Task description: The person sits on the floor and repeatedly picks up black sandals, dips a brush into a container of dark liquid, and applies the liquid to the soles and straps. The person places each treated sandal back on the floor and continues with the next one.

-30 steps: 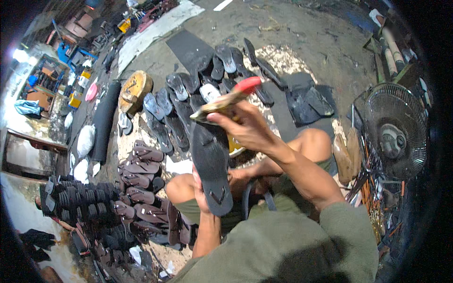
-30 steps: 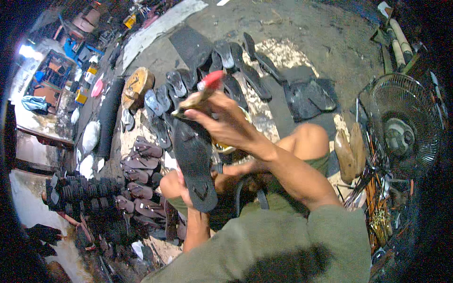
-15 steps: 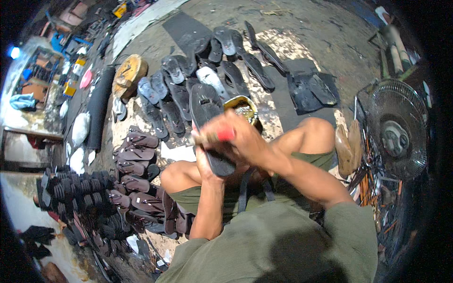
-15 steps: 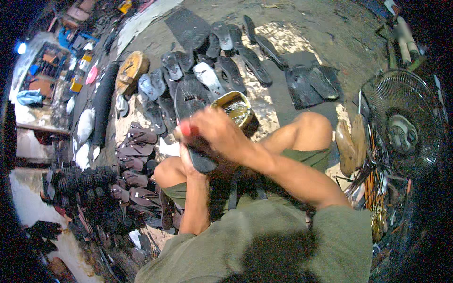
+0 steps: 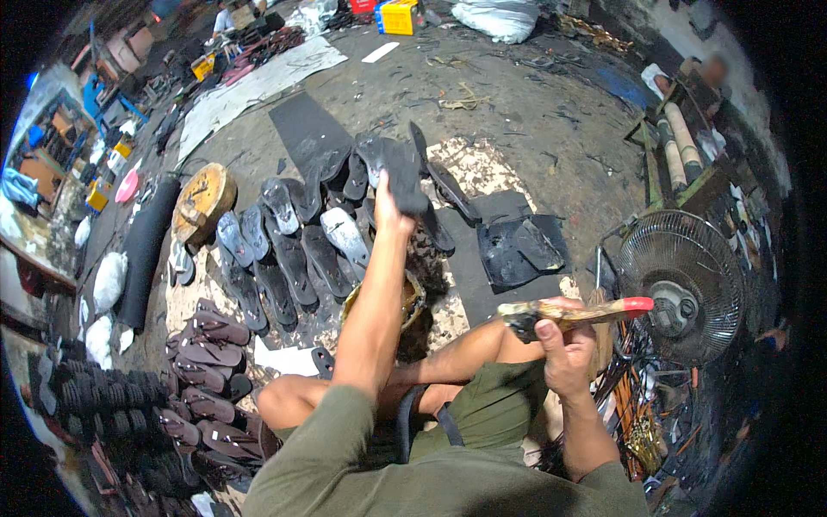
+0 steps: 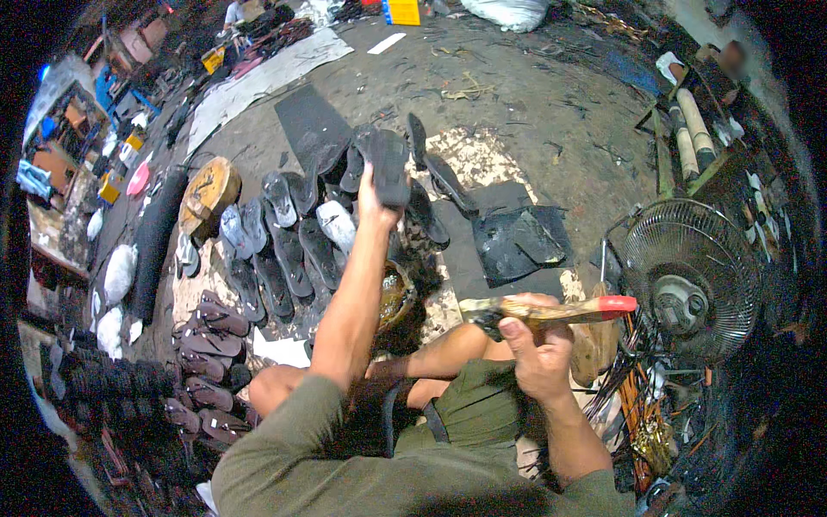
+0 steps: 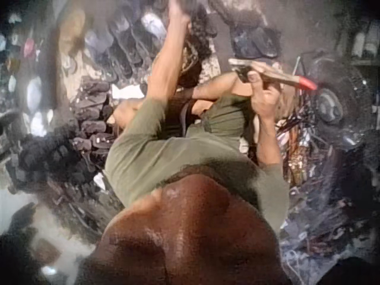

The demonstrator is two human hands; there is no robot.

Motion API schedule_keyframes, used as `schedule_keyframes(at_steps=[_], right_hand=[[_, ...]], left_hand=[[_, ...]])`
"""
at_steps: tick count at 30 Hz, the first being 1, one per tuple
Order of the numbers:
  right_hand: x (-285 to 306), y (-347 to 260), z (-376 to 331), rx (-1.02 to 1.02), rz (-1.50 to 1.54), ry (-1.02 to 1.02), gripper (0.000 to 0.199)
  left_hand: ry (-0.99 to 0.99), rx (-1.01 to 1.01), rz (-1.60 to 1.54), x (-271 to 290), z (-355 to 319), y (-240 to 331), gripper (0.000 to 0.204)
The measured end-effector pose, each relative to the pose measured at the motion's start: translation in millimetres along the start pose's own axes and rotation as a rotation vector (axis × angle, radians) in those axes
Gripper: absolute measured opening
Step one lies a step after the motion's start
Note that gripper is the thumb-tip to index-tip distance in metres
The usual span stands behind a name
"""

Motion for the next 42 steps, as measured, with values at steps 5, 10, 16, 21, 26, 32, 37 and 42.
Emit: schedule_keyframes(at_steps=[5,10,16,21,26,32,37,42], right_hand=[[2.4,9.3,0.4,-0.029,-0.02,0.042,0.03],[-24.9,64.6,10.7,-0.338,-0.087,0.08,0.039],[-59.8,86.7,16.0,-0.236,-0.114,0.0,0.051],[-80.9,68.7,27.6,-0.388,-0.2,-0.031,0.053],[-102.1,115.8,64.6,-0.134,-0.128,-0.251,0.046],[-198.5,134.9,91.8,-0.285,-0.407,-0.685,0.036],[-221.5,216.2,90.0,0.081,-0.884,-0.766,0.028],[-195.7,176.2,106.5,-0.025,-0.172,-0.643,0.021]], left_hand=[[0.288,0.189,0.354,54.1,12.1,-0.1,0.032],[-0.049,0.308,0.752,2.2,-140.9,86.7,0.049],[0.665,-0.465,1.535,1.7,-395.4,338.5,0.042],[2.003,-0.068,1.982,92.3,-592.6,386.0,0.054],[1.892,0.249,2.102,145.8,-573.7,407.4,0.042],[1.369,-0.515,1.971,99.0,-647.8,360.8,0.027],[0.867,-0.88,1.073,41.8,-699.1,303.5,0.02],[0.468,-0.864,0.702,-29.7,-702.7,258.2,0.032]])
Point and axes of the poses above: each hand's wrist, its own z-axis towards the middle knuckle, its own x-axis out of the back of the hand, y = z × x, the point moved 6 cm from there along z, towards the middle knuckle, and after that the axes turned 15 degrees about -y, right-handed, at the moved point
